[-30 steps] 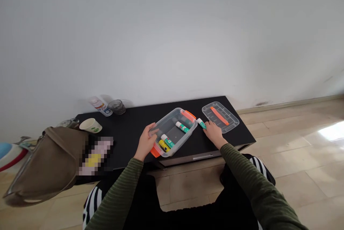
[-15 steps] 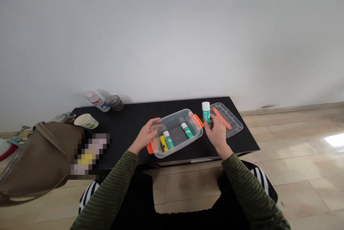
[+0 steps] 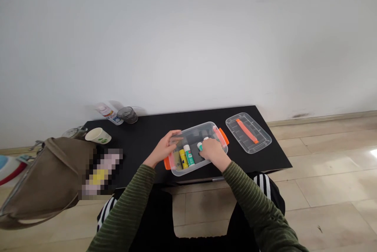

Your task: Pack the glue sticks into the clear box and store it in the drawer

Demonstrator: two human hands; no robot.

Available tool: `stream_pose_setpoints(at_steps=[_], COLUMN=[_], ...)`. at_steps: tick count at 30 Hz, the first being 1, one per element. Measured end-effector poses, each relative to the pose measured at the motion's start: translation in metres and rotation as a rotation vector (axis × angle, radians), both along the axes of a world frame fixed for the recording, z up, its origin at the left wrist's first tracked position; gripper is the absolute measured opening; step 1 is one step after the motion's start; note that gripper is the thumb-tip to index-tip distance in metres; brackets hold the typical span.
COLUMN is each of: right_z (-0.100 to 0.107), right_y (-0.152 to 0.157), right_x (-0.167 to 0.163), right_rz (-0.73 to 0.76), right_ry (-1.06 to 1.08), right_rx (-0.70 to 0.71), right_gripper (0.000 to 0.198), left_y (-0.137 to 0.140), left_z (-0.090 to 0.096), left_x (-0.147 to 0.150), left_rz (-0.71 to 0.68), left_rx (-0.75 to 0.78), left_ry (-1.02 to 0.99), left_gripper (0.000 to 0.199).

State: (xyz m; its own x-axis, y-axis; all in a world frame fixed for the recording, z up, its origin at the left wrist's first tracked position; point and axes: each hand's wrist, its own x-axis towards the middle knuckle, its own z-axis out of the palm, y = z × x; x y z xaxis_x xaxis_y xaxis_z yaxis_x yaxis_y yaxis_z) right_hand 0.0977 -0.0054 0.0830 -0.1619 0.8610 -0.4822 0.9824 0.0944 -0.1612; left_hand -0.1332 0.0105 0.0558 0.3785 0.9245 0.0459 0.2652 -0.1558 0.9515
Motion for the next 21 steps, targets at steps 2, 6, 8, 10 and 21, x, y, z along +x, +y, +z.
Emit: stream_pose_setpoints(at_steps=[2, 6, 8, 10, 21], right_z=[-0.001, -0.001, 0.000, 0.003, -0.032], right_y=[0.001, -0.001, -0.004, -0.010, -0.020], right_x=[0.001, -0.001, 0.000, 0.005, 0.163], right_rz=[0.018, 0.012, -0.017, -0.048, -0.437], right_ry=[0.001, 0.017, 0.064, 0.137, 0.241], right_rx=[-0.035, -0.076, -0.016, 0.113, 0.551], right_gripper=[0.037, 0.037, 0.037, 0.035, 0.021], left_y=[0.001, 0.004, 0.006, 0.008, 0.015], left_z=[0.001, 0.000, -0.001, -0.002, -0.012], left_x=[0.001, 0.003, 0.004, 0.005, 0.010], left_rz=[-0.007, -0.015, -0.021, -0.024, 0.359], left_rx=[-0.003, 0.005, 0.007, 0.004, 0.070], left_ry=[-0.001, -0.009, -0.016, -0.026, 0.073], left_gripper=[0.061, 0.061, 0.061, 0.062, 0.045])
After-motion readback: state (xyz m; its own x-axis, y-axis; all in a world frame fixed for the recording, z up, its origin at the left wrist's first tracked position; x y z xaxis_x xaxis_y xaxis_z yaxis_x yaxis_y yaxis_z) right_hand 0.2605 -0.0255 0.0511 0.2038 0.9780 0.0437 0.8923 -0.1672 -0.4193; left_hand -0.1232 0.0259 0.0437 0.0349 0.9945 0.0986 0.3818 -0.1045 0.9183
